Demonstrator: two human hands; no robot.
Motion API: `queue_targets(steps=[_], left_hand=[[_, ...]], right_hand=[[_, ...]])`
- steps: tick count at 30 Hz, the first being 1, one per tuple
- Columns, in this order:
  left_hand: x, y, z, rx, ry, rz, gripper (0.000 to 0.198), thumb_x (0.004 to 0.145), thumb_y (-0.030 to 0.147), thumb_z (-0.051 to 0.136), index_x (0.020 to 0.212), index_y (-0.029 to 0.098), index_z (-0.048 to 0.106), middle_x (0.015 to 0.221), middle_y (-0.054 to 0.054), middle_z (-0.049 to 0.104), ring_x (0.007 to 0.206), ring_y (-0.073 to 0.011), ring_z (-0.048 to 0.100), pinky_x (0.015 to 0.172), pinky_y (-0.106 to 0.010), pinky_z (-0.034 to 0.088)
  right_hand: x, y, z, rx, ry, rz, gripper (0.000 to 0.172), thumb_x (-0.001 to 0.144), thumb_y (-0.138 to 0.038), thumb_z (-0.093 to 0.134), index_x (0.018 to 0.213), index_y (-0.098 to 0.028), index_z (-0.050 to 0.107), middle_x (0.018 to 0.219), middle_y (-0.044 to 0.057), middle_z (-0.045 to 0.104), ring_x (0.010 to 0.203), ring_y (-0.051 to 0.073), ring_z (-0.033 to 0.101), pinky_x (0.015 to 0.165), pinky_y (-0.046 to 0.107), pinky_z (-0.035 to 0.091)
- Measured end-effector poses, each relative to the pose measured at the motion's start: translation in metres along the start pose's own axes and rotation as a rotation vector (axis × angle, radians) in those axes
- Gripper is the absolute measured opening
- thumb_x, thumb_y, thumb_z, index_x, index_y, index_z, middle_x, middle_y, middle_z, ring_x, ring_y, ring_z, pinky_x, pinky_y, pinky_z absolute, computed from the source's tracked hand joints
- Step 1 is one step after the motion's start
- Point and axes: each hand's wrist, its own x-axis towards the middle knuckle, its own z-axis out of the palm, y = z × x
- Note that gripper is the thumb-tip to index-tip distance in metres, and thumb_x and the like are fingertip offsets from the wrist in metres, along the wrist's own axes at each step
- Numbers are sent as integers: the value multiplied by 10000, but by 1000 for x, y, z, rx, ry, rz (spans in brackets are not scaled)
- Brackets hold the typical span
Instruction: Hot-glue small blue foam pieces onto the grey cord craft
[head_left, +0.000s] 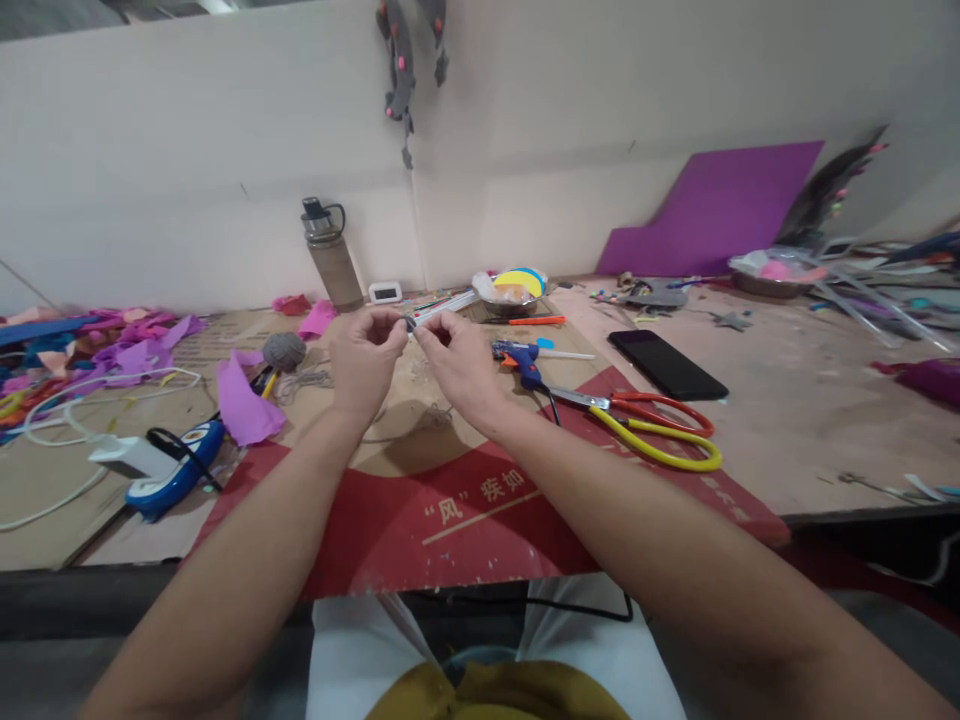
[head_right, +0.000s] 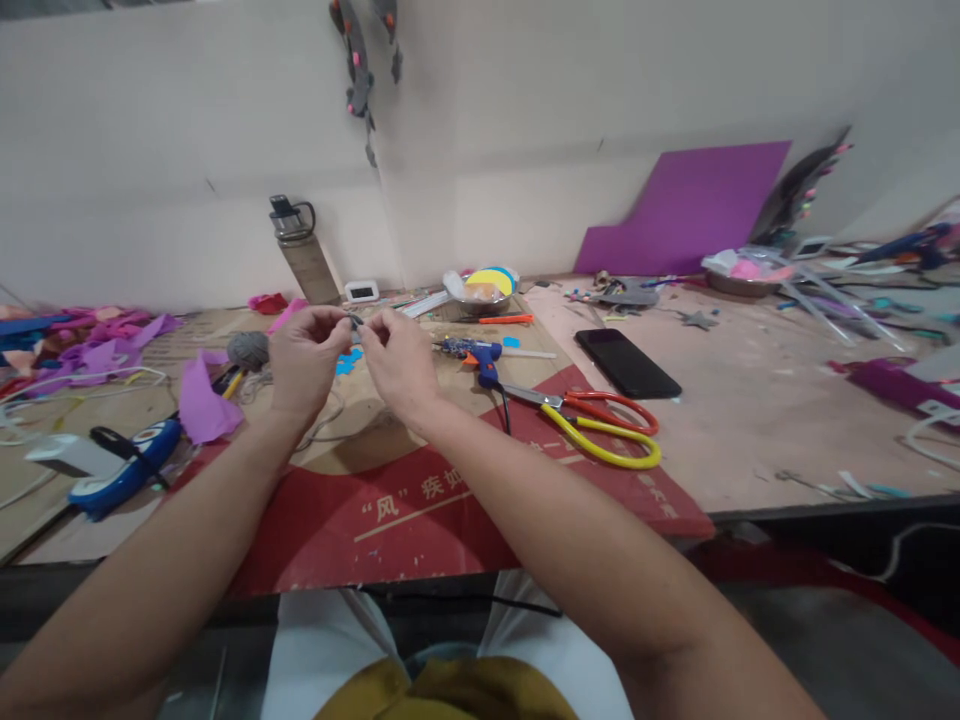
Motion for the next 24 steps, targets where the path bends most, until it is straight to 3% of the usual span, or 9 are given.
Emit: queue_targets(steps=[7, 14, 24], left_hand=[[1, -4, 2, -143, -2, -62, 27, 741, 206, 624, 735, 179, 622, 602, 31, 568, 526, -83, 516, 543, -211, 438], [1, -1, 7, -362, -14, -211, 42, 699, 176, 648, 709, 168, 609, 617, 28, 545, 531, -73, 493, 543, -211, 422], [1, 3, 7, -525, -109, -292, 53, 696, 149, 629, 672, 164, 584, 619, 22, 525, 518, -62, 462, 524, -200, 391]], right_hand=[[1, 0, 6, 39, -18, 96, 214, 827, -278, 522, 633, -188, 525, 600, -48, 501, 595, 102, 427, 594, 255, 307], [2, -1, 5, 80, 12, 134, 220, 810, -248, 540, 602, -186, 509, 584, -57, 488, 570, 91, 398, 582, 242, 306], [2, -1, 3, 73, 28, 131, 220, 819, -257, 538, 613, -188, 501, 607, -48, 501, 585, 93, 412, 598, 240, 329]])
